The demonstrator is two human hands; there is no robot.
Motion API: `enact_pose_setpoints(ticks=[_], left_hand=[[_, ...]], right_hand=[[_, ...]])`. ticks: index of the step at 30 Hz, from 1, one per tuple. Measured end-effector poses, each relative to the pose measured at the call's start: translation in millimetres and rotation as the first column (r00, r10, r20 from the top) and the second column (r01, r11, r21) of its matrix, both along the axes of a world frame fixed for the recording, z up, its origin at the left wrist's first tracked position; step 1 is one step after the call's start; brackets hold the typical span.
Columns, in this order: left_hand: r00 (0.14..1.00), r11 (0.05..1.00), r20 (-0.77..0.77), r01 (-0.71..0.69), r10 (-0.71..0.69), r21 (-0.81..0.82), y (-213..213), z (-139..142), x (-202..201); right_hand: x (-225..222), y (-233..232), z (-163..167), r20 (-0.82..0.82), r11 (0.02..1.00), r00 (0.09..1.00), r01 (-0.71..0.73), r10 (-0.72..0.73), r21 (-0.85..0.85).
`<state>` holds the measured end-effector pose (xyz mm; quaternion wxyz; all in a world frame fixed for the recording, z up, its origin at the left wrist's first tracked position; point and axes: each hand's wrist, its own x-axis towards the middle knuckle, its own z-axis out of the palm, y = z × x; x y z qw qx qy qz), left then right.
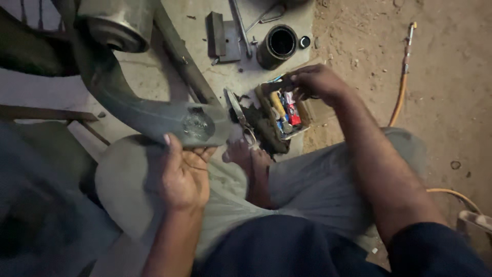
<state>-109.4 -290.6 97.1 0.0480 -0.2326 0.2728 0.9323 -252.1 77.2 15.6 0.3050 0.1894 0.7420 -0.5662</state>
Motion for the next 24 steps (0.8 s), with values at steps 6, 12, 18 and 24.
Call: enact_pose_setpoints(ticks=[6, 12, 18, 24], left_hand=[[0.999, 0.999, 0.052, 0.011, -0.009, -0.032, -3, -10, -2], [0.999, 1.000, -0.032, -0.025, 0.026, 0.018, -6, -26, 2], [0.991, 0.996, 0.127, -0.024, 0.035, -0.090, -8, -21, 3], [0.999, 1.000, -0.033, -0.003, 0.003, -0.011, -9, -21, 2]], right_hand=[[-37, -79, -53, 0.060, 0.914, 0.968, 0.248, -0.242, -0.322], [-69, -136, -77, 0.169, 0.751, 0.893, 0.444, -0.418, -0.488], [-61, -118, -91, 0.184, 0.933, 0.974, 0.184, -0.131, -0.309], [-75, 30, -58, -0.099, 0.828, 0.915, -0.304, 0.392, 0.471]])
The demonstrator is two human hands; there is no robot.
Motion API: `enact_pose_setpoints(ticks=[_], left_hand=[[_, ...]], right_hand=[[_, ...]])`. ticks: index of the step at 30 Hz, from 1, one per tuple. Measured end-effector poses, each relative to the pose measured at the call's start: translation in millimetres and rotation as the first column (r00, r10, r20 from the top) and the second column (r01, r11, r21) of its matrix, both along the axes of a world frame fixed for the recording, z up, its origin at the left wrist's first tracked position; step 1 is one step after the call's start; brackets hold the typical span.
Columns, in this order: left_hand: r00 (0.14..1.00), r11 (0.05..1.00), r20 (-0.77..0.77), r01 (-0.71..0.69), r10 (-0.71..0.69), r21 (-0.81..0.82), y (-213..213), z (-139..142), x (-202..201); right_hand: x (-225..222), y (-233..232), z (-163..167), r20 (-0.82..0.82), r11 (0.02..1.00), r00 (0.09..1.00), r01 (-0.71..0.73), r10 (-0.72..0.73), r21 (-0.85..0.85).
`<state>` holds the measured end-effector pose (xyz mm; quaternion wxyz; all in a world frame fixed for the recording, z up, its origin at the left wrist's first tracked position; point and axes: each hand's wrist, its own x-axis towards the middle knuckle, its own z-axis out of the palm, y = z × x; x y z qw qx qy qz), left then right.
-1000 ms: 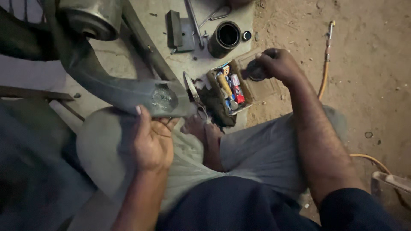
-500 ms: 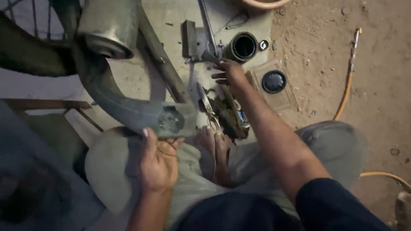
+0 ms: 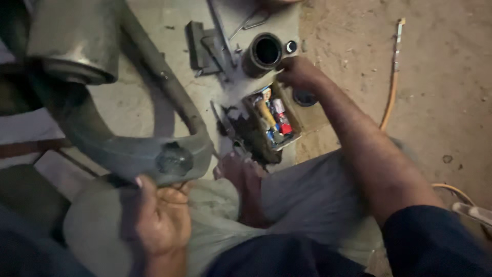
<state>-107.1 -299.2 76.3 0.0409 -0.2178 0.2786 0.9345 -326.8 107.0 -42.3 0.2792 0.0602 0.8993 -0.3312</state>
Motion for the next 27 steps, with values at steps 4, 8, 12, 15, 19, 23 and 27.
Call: enact_pose_setpoints(ticks=[4, 8, 12, 15, 19, 23, 27], left_hand=[[0.999, 0.999, -0.048, 0.018, -0.017, 0.029, 0, 3, -2], [0.998, 1.000, -0.057, -0.030, 0.030, -0.005, 2, 9, 0], [0.981, 0.999, -0.188, -0.037, 0.039, 0.011, 5, 11, 2], [0.977, 0.996, -0.209, -0.025, 0.042, 0.081, 6, 14, 0], [0.989, 0.999, -0.147, -0.027, 0.020, -0.042, 10, 26, -8], [0.987, 0.996, -0.158, 0.005, -0.018, -0.085, 13, 36, -15], [0.979, 0.997, -0.205, -0.026, 0.012, -0.066, 11, 33, -10]], right_hand=[[21, 43, 2, -0.025, 0.699, 0.919, -0.282, 0.393, 0.657], [52, 29, -11, 0.090, 0.531, 0.841, -0.415, 0.533, 0.739], [66, 21, -14, 0.234, 0.369, 0.772, -0.517, 0.591, 0.773], [70, 26, -15, 0.190, 0.405, 0.781, -0.496, 0.595, 0.768], [72, 27, -17, 0.172, 0.403, 0.773, -0.490, 0.610, 0.773], [65, 19, -7, 0.185, 0.303, 0.722, -0.490, 0.667, 0.817], [50, 16, 22, -0.040, 0.563, 0.873, -0.277, 0.485, 0.778]])
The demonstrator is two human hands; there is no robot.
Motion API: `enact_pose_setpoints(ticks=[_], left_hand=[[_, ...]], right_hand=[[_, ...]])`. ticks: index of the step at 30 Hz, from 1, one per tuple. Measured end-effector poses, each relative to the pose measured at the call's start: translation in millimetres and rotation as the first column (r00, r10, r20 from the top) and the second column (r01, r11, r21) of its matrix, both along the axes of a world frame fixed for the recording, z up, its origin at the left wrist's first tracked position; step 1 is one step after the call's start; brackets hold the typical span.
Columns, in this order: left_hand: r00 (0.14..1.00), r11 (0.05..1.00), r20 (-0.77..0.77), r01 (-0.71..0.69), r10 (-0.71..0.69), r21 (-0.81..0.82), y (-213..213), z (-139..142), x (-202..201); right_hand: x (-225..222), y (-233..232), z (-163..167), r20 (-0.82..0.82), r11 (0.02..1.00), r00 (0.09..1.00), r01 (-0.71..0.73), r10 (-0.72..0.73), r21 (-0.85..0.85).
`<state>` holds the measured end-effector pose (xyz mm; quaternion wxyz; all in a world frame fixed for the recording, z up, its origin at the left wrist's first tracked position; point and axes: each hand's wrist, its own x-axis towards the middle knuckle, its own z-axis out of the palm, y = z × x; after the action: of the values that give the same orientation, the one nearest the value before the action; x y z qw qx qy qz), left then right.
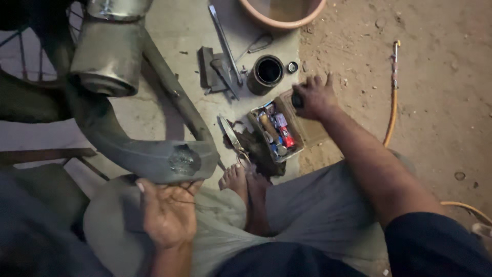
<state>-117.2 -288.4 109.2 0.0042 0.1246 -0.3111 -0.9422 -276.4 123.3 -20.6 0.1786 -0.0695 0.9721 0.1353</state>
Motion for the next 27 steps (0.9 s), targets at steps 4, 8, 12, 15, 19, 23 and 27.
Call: enact_pose_setpoints(ticks=[4, 8, 12, 15, 19, 23, 27], left_hand=[[0.999, 0.999, 0.032, 0.018, -0.019, 0.043, -5, -10, 4], [1.000, 0.993, 0.007, 0.008, -0.009, 0.118, -5, -13, 6], [0.996, 1.000, 0.094, 0.007, -0.009, 0.016, -4, -14, 3], [0.999, 0.998, -0.033, 0.030, -0.028, 0.063, -4, -17, 1], [0.999, 0.999, 0.030, 0.022, -0.023, 0.037, -4, -21, 0], [1.000, 0.997, -0.004, 0.029, -0.029, 0.077, -5, -30, 3], [1.000, 0.997, 0.006, -0.008, 0.008, 0.080, -10, -47, 14]], right_hand=[[-19, -2, 25, -0.208, 0.869, 0.937, 0.157, -0.281, -0.469], [-42, -21, 21, -0.274, 0.644, 0.828, 0.132, -0.490, -0.753], [-50, -44, -7, -0.157, 0.592, 0.814, 0.260, -0.559, -0.763], [-46, -55, -30, -0.248, 0.632, 0.828, 0.158, -0.504, -0.758], [-43, -60, -43, -0.191, 0.642, 0.816, 0.261, -0.546, -0.721], [-58, -56, -38, -0.118, 0.750, 0.901, 0.268, -0.418, -0.605], [-85, -61, -43, -0.082, 0.827, 0.957, 0.195, -0.277, -0.527]])
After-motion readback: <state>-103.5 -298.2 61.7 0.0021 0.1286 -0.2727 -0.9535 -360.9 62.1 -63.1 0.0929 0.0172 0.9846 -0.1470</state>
